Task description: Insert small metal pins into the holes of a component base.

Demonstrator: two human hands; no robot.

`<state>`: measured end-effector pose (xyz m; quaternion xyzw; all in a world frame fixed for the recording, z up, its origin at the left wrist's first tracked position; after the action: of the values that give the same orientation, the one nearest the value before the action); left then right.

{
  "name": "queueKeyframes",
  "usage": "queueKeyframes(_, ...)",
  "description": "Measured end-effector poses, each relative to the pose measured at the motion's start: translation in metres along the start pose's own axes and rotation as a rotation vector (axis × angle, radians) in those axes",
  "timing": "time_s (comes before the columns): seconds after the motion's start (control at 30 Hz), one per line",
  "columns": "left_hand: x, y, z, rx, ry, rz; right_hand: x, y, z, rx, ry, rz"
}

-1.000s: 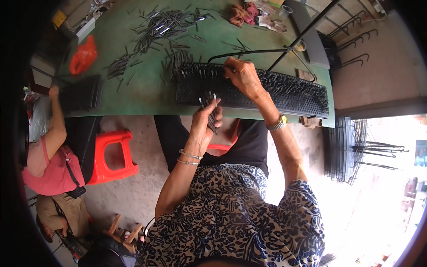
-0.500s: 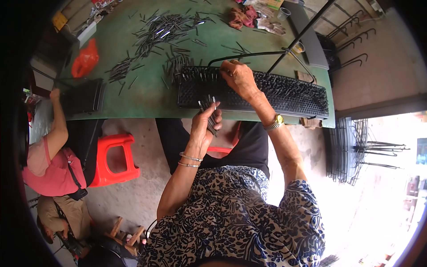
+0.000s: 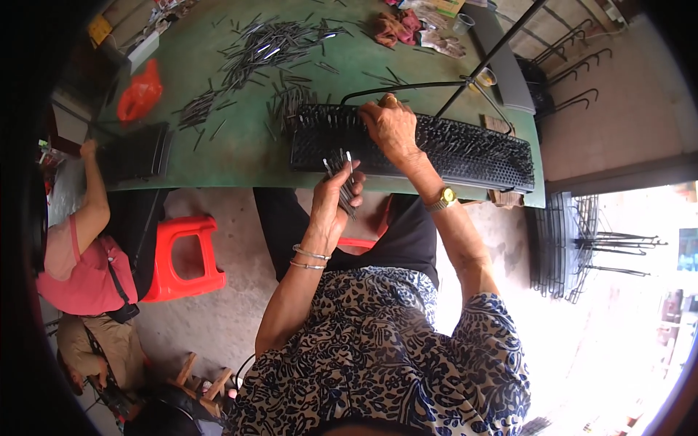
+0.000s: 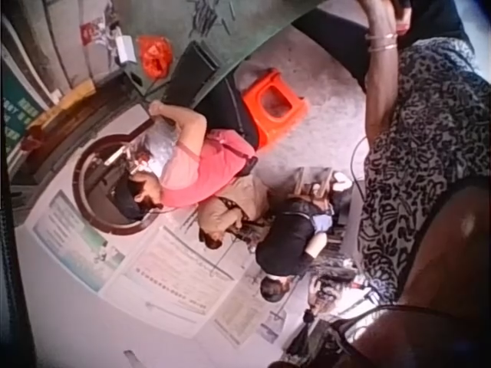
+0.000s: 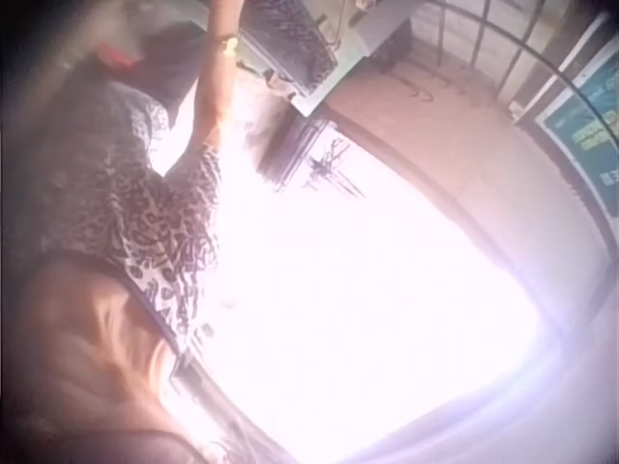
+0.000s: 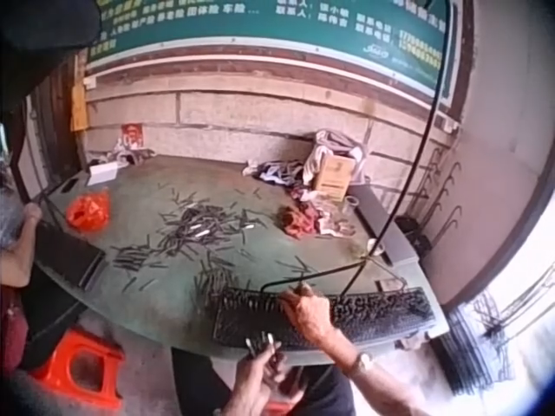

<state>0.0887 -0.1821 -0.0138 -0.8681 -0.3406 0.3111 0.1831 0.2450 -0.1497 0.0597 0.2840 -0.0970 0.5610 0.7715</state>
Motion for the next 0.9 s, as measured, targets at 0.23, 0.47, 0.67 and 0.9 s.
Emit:
queueKeyframes(0.23,-0.004,-0.003,-0.001,0.019,0.005,0.000,-0.009,0.000,-0.003,0.044,0.096,-0.098)
queueKeyframes(0.47,-0.006,-0.006,-0.006,0.013,0.018,0.003,-0.012,-0.009,0.003,-0.086,0.020,-0.133)
queueKeyframes(0.67,-0.004,-0.011,0.002,0.012,0.035,-0.018,-0.023,0.015,0.008,0.570,0.501,-0.275)
queueKeyframes(0.9,-0.010,-0.027,-0.001,0.203,0.031,-0.076,-0.034,0.034,0.001,0.825,0.933,-0.394)
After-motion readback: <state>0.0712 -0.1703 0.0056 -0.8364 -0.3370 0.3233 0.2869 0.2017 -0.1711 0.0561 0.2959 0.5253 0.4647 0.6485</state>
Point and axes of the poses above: each hand's wrist, its own x-axis towards the middle knuckle, its own z-axis out of the back of the hand, y = z × x, the point moved 6 cm from there along x, towards the middle knuckle, and after that the axes turned 8 degrees about -z, right-handed, at the moved point
